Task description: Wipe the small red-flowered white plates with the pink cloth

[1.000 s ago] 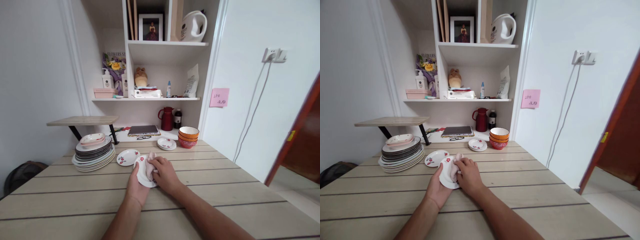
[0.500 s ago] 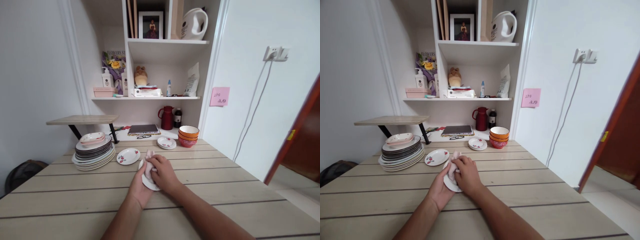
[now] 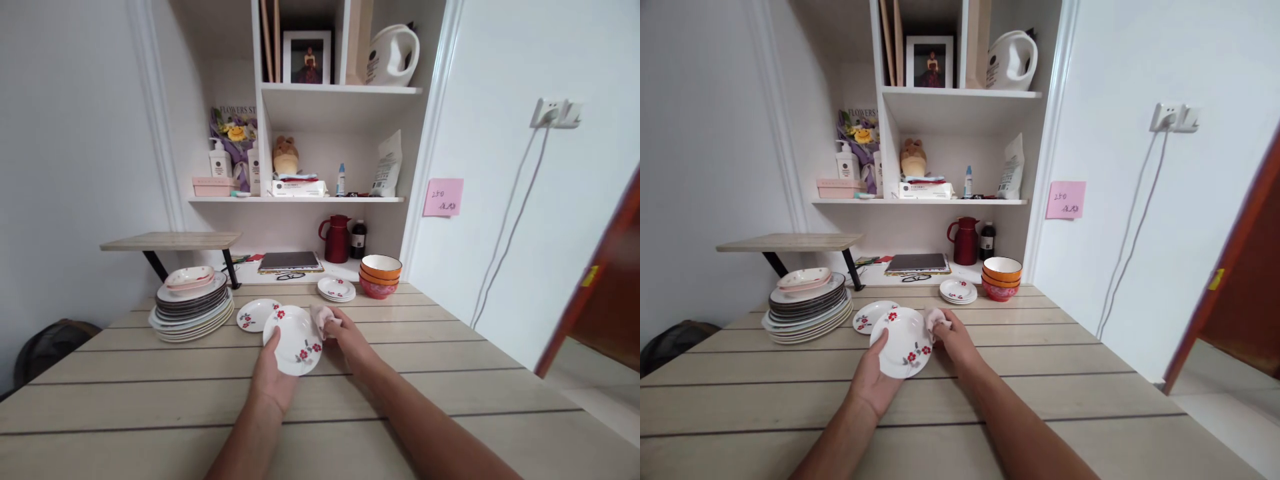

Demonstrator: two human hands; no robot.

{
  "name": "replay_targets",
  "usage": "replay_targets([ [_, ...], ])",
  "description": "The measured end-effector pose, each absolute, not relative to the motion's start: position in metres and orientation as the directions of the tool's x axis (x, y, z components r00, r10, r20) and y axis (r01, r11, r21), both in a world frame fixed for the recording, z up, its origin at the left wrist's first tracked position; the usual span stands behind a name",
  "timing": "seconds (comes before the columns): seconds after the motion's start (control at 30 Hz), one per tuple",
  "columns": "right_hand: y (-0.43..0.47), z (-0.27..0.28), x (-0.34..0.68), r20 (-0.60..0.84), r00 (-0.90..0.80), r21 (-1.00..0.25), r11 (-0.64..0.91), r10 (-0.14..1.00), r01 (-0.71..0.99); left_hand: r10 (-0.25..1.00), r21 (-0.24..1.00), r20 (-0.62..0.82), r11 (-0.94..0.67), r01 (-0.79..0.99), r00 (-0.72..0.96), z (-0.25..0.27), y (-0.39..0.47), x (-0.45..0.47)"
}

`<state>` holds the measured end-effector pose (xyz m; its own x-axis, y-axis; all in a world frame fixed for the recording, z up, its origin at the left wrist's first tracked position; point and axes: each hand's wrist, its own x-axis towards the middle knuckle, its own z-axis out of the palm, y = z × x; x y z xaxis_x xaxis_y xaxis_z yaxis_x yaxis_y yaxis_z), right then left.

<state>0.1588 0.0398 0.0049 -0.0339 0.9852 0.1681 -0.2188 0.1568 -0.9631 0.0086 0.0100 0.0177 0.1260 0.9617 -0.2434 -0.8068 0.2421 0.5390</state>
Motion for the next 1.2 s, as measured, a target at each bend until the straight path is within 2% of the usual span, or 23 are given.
replay_targets([
  [0.1,0.033,0.008,0.152,0.073,-0.108,-0.943,0.033,0.992,-0.330,0.959,0.530,-0.242,0.256,-0.808,0.145,0.019,0.009,0.010],
  [0.27,0.036,0.008,0.156,-0.012,0.026,-0.871,0.002,1.000,-0.492,0.950,0.560,-0.248,0.300,-0.772,0.190,0.018,0.007,0.013],
  [0.43,0.034,0.009,0.165,0.031,-0.233,-0.887,-0.081,0.972,-0.455,0.933,0.598,-0.253,0.359,-0.717,0.257,0.021,0.004,0.013],
  [0.57,0.033,0.005,0.161,0.019,-0.211,-0.904,-0.073,0.977,-0.421,0.915,0.665,-0.319,0.401,-0.630,0.246,0.020,0.005,0.013],
  [0.63,0.035,0.002,0.157,-0.015,-0.138,-0.914,-0.070,0.990,-0.400,0.942,0.721,-0.289,0.331,-0.608,0.171,0.017,0.007,0.013],
  [0.73,0.040,0.000,0.152,-0.060,0.015,-0.910,-0.048,0.998,-0.411,0.990,0.851,-0.136,0.101,-0.516,-0.031,0.012,0.012,0.012],
  [0.8,0.044,0.000,0.152,-0.070,0.104,-0.903,-0.018,0.992,-0.429,0.983,0.940,-0.007,-0.055,-0.335,-0.181,0.009,0.018,0.009],
  [0.87,0.046,0.002,0.156,-0.064,0.174,-0.902,0.017,0.983,-0.431,0.938,0.981,0.166,-0.188,-0.047,-0.304,0.006,0.022,0.007],
  [0.93,0.048,0.003,0.163,-0.047,0.223,-0.906,0.053,0.974,-0.420,0.864,0.904,0.405,-0.328,0.276,-0.300,0.001,0.024,0.007],
  [1.0,0.050,0.005,0.169,-0.027,0.261,-0.911,0.084,0.965,-0.404,0.801,0.733,0.570,-0.395,0.553,-0.184,-0.004,0.022,0.012],
  [1.1,0.050,0.008,0.174,-0.011,0.289,-0.918,0.105,0.957,-0.382,0.780,0.487,0.624,-0.355,0.798,-0.034,-0.012,0.015,0.021],
  [1.2,0.049,0.010,0.176,-0.004,0.266,-0.925,0.097,0.964,-0.367,0.763,0.346,0.644,-0.350,0.870,0.051,-0.011,0.008,0.026],
])
